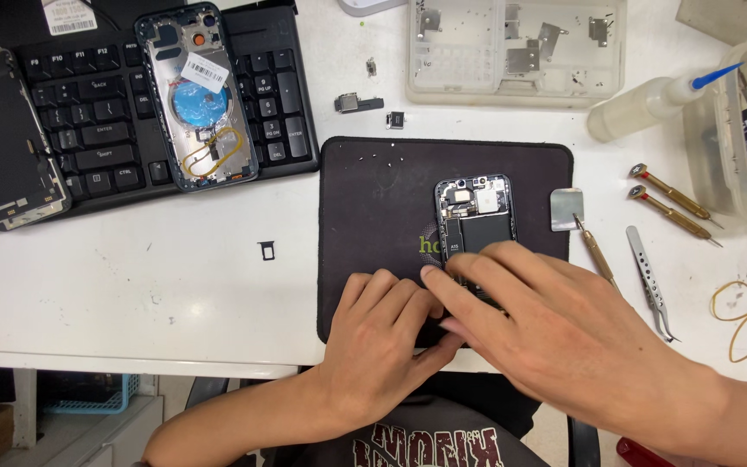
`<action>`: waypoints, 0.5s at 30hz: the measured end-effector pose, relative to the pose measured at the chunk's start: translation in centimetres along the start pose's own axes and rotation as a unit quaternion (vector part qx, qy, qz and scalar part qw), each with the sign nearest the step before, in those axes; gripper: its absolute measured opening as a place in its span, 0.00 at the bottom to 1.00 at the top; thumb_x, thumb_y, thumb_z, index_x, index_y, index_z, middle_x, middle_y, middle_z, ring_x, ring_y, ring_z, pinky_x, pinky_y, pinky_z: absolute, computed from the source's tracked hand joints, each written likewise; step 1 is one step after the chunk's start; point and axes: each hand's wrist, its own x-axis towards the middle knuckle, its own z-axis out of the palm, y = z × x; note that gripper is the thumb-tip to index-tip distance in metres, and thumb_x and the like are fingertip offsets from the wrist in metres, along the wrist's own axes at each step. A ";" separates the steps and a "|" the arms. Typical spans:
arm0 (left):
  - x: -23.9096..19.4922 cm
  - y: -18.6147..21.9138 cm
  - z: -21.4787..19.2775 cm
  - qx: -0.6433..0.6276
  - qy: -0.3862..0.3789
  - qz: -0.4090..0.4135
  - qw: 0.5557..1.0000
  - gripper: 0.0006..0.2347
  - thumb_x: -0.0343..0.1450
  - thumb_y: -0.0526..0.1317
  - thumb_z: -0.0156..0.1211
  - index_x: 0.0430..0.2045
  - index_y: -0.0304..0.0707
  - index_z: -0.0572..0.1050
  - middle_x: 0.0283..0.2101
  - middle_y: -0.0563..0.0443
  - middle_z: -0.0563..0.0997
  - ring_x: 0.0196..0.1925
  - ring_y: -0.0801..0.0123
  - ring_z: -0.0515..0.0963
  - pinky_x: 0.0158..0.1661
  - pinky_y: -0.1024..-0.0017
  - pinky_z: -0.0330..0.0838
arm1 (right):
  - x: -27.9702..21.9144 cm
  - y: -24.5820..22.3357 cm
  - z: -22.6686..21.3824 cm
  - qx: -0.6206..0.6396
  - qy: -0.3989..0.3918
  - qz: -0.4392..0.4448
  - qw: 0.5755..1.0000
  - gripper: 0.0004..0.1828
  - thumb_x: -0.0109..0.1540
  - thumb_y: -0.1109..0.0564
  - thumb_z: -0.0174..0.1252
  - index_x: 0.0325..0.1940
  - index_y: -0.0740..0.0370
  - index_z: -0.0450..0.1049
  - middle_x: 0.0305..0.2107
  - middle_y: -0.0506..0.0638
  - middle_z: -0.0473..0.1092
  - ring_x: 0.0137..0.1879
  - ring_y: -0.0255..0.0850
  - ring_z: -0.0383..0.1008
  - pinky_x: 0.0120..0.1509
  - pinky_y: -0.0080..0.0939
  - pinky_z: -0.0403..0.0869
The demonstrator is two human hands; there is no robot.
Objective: The person uses a screwdriver and tweezers to remove screws and small components from a disassembled smartphone placed on a work mat. They place removed screws into a compartmentalized parts tray and continue unscrewing and prying internal parts.
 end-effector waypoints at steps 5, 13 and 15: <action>0.4 0.1 -0.5 -0.033 -0.021 -0.033 0.999 0.11 0.64 0.41 0.75 0.28 0.39 0.76 0.26 0.57 0.74 0.31 0.66 0.70 0.37 0.66 0.60 | -0.1 0.1 0.1 0.010 -0.021 0.002 1.000 0.33 0.50 0.65 0.60 0.61 0.67 0.69 0.48 0.56 0.72 0.49 0.45 0.74 0.41 0.39 0.77; 1.3 0.2 -1.6 -0.069 -0.029 -0.045 0.996 0.10 0.65 0.39 0.74 0.30 0.36 0.77 0.30 0.55 0.78 0.32 0.66 0.74 0.36 0.66 0.62 | 0.0 0.9 0.0 0.069 -0.026 0.028 0.997 0.35 0.52 0.67 0.59 0.66 0.67 0.66 0.38 0.53 0.72 0.42 0.46 0.75 0.40 0.44 0.78; 1.3 0.0 -1.9 -0.076 -0.041 -0.057 0.995 0.10 0.65 0.39 0.73 0.32 0.35 0.77 0.32 0.53 0.78 0.33 0.64 0.75 0.37 0.66 0.64 | -0.4 1.4 0.0 0.132 -0.005 0.026 0.991 0.37 0.51 0.70 0.57 0.67 0.66 0.66 0.39 0.54 0.73 0.43 0.47 0.76 0.43 0.45 0.78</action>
